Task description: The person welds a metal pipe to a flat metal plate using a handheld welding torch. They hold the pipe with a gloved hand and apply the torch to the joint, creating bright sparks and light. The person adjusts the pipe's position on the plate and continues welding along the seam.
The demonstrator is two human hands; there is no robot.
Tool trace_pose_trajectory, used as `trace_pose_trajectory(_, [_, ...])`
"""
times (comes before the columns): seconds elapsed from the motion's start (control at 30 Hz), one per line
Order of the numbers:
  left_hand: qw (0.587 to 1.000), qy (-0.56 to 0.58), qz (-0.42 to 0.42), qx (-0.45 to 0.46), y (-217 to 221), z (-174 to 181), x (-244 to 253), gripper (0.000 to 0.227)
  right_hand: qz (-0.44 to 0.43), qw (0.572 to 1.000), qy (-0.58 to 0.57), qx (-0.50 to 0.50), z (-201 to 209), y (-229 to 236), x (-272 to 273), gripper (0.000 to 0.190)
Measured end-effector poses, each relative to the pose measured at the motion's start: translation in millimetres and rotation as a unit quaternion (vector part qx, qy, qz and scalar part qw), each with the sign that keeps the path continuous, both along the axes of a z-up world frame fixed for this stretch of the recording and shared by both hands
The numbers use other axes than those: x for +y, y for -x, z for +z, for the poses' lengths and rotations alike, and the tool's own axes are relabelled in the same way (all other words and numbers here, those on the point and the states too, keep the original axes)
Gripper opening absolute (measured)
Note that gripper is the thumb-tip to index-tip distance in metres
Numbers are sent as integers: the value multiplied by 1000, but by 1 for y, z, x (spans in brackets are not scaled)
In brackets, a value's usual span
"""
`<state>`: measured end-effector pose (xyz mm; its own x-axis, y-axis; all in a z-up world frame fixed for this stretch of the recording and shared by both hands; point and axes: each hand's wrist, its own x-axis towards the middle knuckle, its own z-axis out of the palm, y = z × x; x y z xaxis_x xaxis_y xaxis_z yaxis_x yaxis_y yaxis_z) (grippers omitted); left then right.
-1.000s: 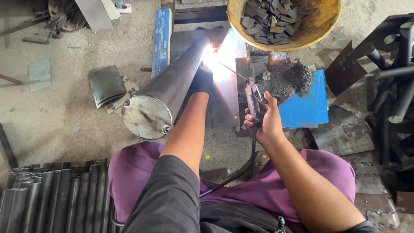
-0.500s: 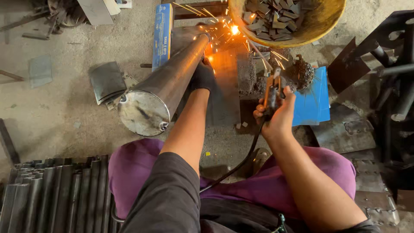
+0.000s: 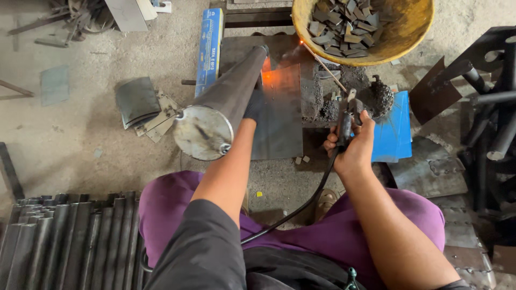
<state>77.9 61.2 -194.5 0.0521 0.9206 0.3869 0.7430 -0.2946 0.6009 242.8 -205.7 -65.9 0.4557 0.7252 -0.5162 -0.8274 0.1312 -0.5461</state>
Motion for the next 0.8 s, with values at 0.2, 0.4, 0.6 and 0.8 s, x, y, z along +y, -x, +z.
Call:
trace_pose_trajectory(0.2, [995, 73, -15, 67, 75, 48, -45, 40, -4, 999, 9, -41, -5, -9, -1, 44])
trace_pose_trajectory(0.4, [997, 29, 2, 67, 83, 110, -60, 44, -3, 997, 24, -77, -16, -10, 3, 42])
trace_pose_trajectory(0.6, [998, -55, -31, -8, 92, 153, -84, 53, -17, 983, 42, -177, -12, -1, 4, 31])
trace_pose_trajectory(0.8, [929, -161, -311, -116, 102, 245, -108, 77, -17, 929, 39, -366, 0, 11, 3, 57])
